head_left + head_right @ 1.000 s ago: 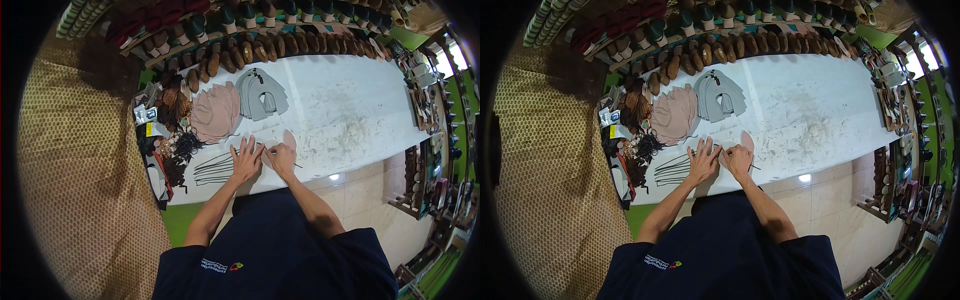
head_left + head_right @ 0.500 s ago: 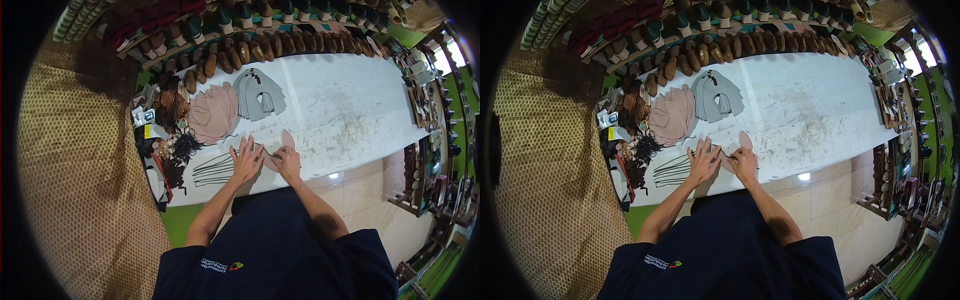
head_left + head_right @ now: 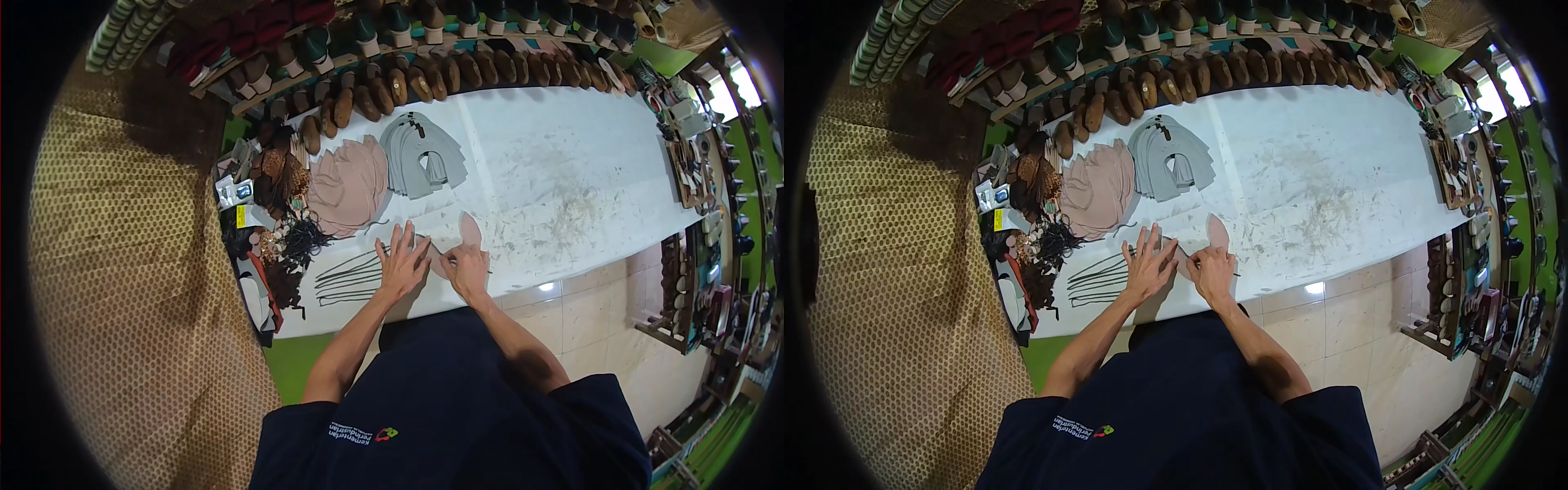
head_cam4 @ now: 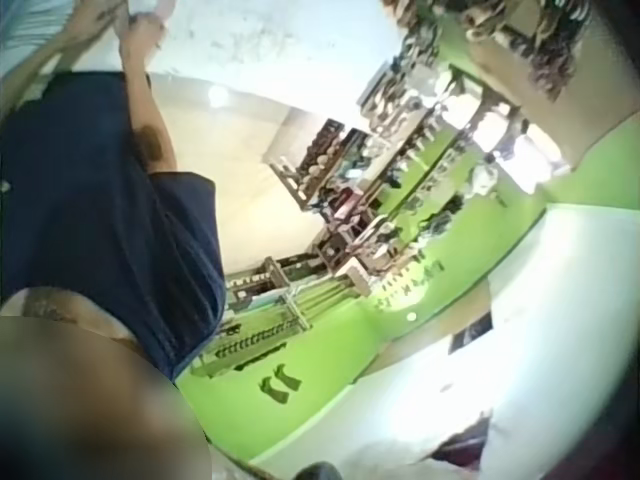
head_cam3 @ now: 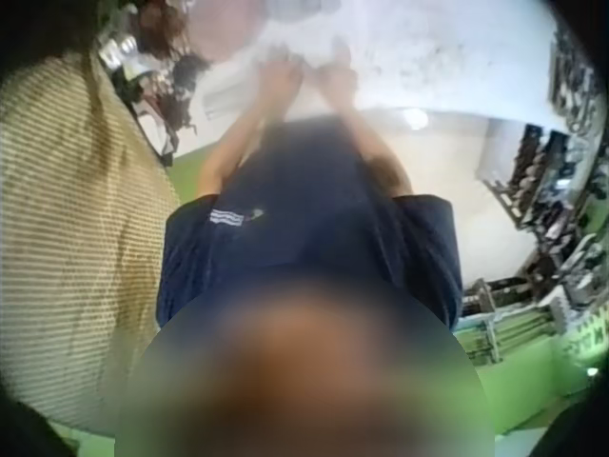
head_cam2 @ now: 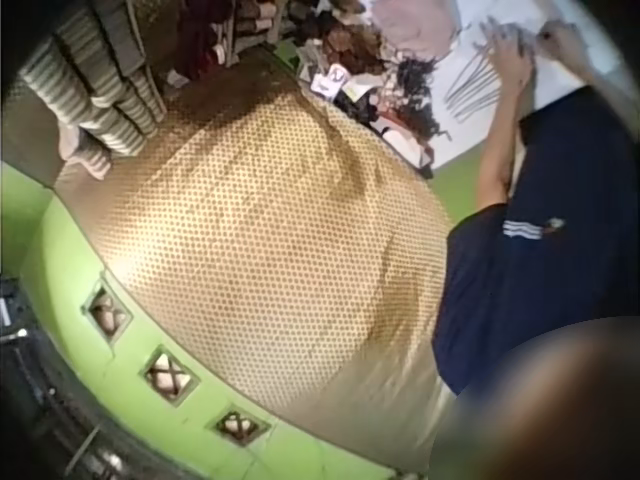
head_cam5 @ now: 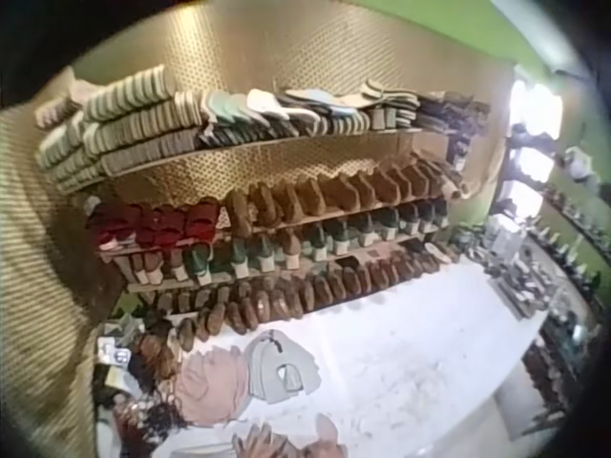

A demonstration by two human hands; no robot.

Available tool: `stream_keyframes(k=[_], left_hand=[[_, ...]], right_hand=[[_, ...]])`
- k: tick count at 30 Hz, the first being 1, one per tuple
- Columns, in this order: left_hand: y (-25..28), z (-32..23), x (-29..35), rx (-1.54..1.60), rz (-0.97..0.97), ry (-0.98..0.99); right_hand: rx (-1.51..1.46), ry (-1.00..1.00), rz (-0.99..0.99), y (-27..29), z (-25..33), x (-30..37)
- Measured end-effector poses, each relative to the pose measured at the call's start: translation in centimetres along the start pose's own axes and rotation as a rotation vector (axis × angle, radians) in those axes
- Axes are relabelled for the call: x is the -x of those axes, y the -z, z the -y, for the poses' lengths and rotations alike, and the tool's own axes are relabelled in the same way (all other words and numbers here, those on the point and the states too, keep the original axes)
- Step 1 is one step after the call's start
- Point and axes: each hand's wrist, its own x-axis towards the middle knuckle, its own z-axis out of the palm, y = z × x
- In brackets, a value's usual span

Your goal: Arrange and match cut leather components for shoe uppers on a workbench to prepare for stitching.

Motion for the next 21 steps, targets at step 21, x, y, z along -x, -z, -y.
stream_keyframes(k=[21], left_hand=[[-0.13, 0.17, 0.37, -0.065, -0.055, -0.12]], right_hand=[[0.023, 0.102, -0.066, -0.54, -0.3, -0.51]])
